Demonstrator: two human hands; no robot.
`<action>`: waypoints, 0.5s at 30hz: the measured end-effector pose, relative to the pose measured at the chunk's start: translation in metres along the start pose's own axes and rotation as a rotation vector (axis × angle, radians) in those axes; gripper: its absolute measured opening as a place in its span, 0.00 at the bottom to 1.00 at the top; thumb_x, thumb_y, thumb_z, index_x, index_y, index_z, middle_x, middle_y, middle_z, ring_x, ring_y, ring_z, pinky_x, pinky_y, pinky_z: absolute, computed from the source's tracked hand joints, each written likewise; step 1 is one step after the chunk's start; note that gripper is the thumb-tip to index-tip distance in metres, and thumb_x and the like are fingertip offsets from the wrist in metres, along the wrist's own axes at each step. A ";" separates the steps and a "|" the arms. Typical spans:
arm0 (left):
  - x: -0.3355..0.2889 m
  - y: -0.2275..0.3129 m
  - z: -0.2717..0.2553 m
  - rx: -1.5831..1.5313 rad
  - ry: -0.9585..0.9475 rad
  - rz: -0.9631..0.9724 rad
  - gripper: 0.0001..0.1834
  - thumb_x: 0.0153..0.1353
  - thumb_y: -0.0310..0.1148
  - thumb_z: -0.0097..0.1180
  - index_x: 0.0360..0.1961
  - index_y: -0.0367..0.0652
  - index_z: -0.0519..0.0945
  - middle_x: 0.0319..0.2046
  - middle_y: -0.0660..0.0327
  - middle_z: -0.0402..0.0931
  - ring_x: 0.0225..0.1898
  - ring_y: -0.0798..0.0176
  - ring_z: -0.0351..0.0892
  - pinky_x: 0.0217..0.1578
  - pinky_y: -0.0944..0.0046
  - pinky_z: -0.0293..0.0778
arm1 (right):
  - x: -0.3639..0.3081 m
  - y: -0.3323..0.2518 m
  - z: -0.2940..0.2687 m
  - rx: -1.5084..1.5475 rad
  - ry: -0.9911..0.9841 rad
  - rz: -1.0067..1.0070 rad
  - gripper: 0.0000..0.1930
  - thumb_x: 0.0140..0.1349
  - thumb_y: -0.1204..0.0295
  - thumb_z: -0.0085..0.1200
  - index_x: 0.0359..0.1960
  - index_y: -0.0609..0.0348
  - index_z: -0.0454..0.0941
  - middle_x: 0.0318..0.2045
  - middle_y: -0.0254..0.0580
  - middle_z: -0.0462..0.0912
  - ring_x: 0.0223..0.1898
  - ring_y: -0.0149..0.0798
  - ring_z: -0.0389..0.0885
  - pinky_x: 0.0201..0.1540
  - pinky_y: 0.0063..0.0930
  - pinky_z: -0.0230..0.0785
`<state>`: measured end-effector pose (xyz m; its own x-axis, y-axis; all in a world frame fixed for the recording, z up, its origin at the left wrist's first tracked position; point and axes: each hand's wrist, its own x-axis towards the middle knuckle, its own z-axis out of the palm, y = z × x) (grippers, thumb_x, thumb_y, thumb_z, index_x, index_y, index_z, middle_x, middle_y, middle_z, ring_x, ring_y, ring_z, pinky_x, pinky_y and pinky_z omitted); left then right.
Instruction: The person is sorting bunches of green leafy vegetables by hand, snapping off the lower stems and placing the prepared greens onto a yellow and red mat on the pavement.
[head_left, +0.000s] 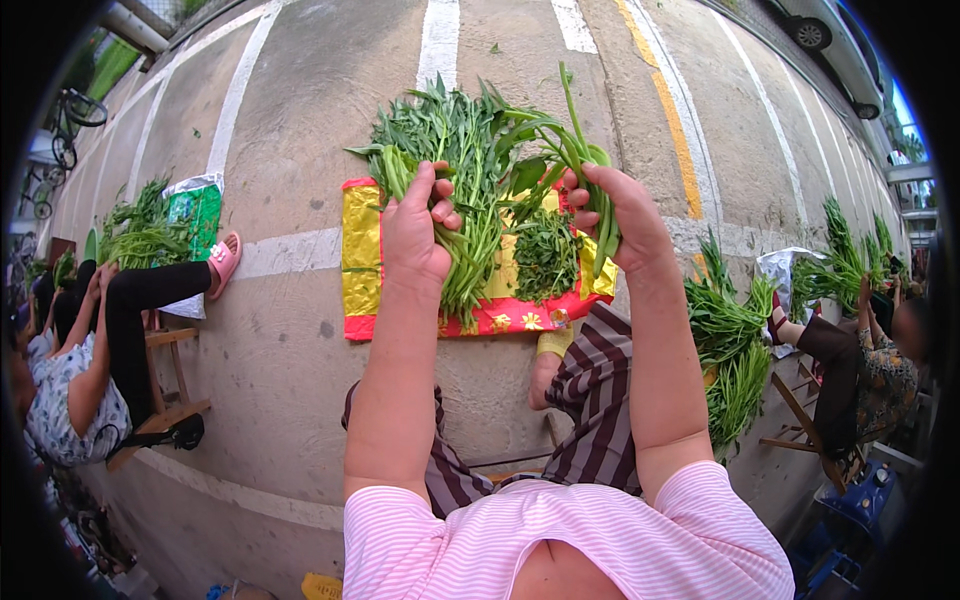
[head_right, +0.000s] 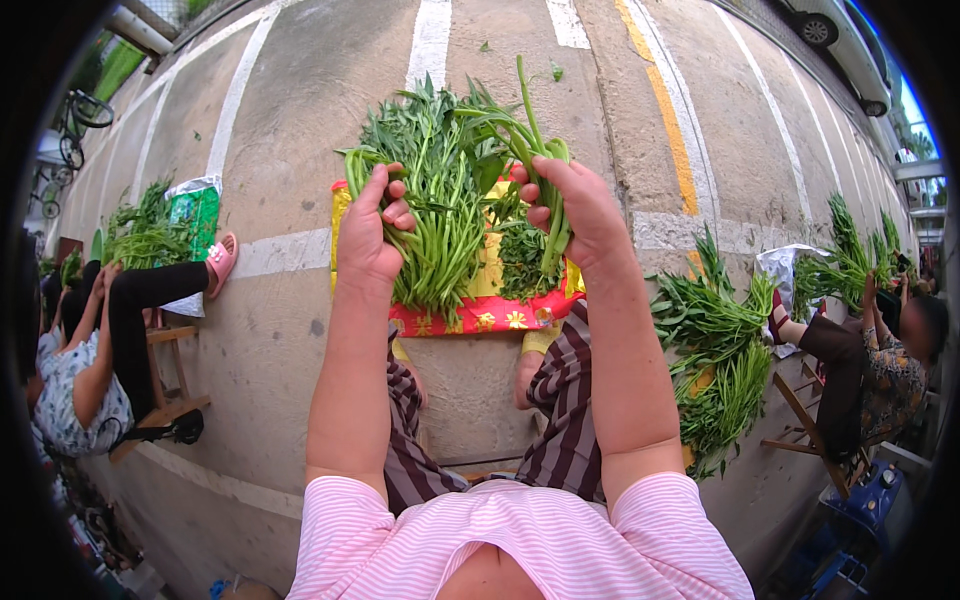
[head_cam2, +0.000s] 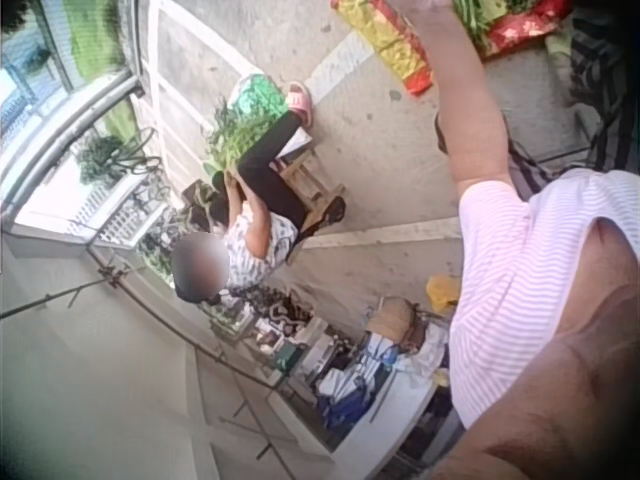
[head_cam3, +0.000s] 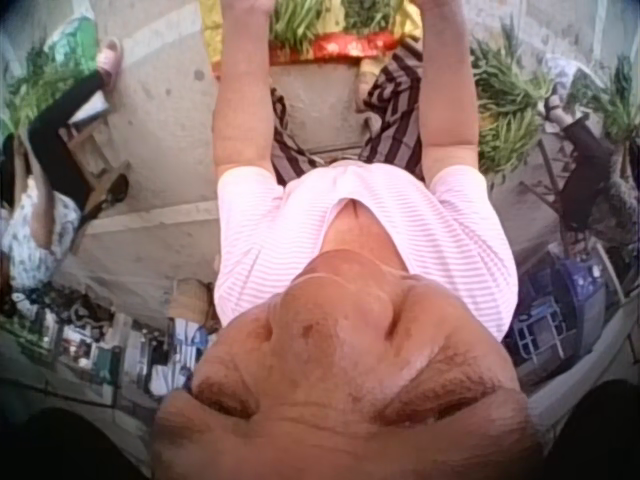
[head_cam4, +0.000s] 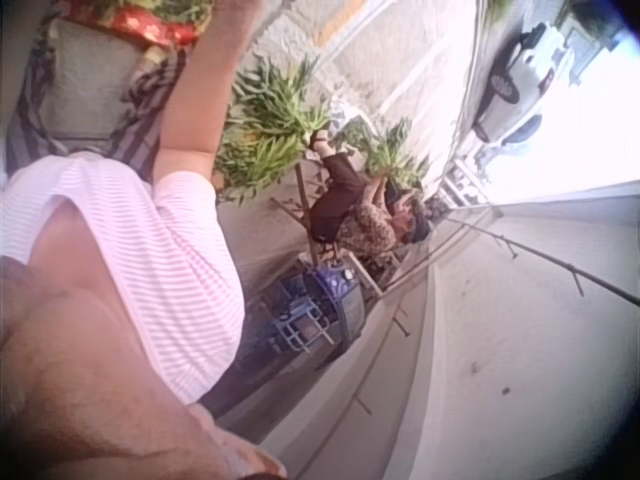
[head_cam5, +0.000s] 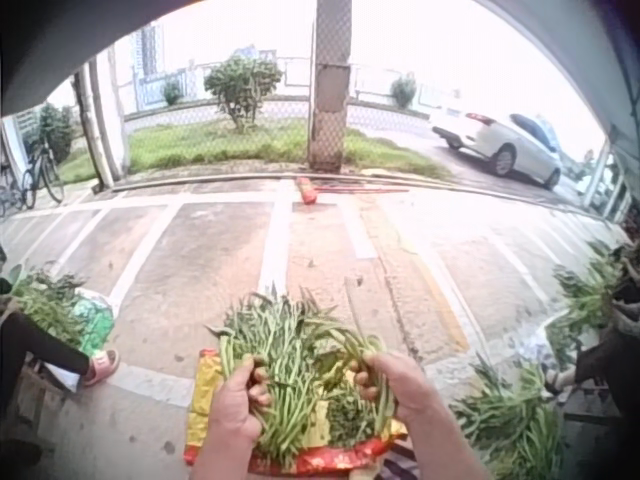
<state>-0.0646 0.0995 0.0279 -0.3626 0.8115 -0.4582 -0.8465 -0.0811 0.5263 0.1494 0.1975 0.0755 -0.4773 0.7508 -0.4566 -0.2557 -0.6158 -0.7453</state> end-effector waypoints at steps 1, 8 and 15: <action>-0.001 0.001 0.001 0.027 0.017 0.018 0.08 0.63 0.35 0.59 0.36 0.42 0.79 0.23 0.68 0.73 0.16 0.78 0.63 0.16 0.74 0.62 | -0.002 0.000 0.002 -0.043 -0.004 -0.004 0.09 0.66 0.72 0.48 0.41 0.67 0.70 0.34 0.40 0.77 0.28 0.23 0.73 0.19 0.12 0.64; -0.006 0.001 0.014 0.276 0.072 0.206 0.12 0.53 0.28 0.68 0.39 0.42 0.81 0.27 0.68 0.77 0.15 0.79 0.63 0.14 0.76 0.59 | -0.011 0.001 0.012 -0.289 -0.035 -0.020 0.11 0.65 0.69 0.51 0.42 0.64 0.71 0.33 0.37 0.77 0.27 0.20 0.72 0.20 0.10 0.63; -0.010 -0.002 0.019 0.452 0.048 0.217 0.12 0.52 0.26 0.68 0.39 0.41 0.82 0.24 0.67 0.78 0.14 0.79 0.61 0.14 0.76 0.57 | -0.015 0.002 0.017 -0.506 -0.057 -0.008 0.11 0.65 0.68 0.53 0.44 0.60 0.71 0.32 0.34 0.78 0.26 0.18 0.72 0.21 0.10 0.64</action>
<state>-0.0516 0.1023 0.0446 -0.5381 0.7753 -0.3306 -0.5001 0.0220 0.8657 0.1420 0.1808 0.0890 -0.5260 0.7321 -0.4327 0.1731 -0.4060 -0.8973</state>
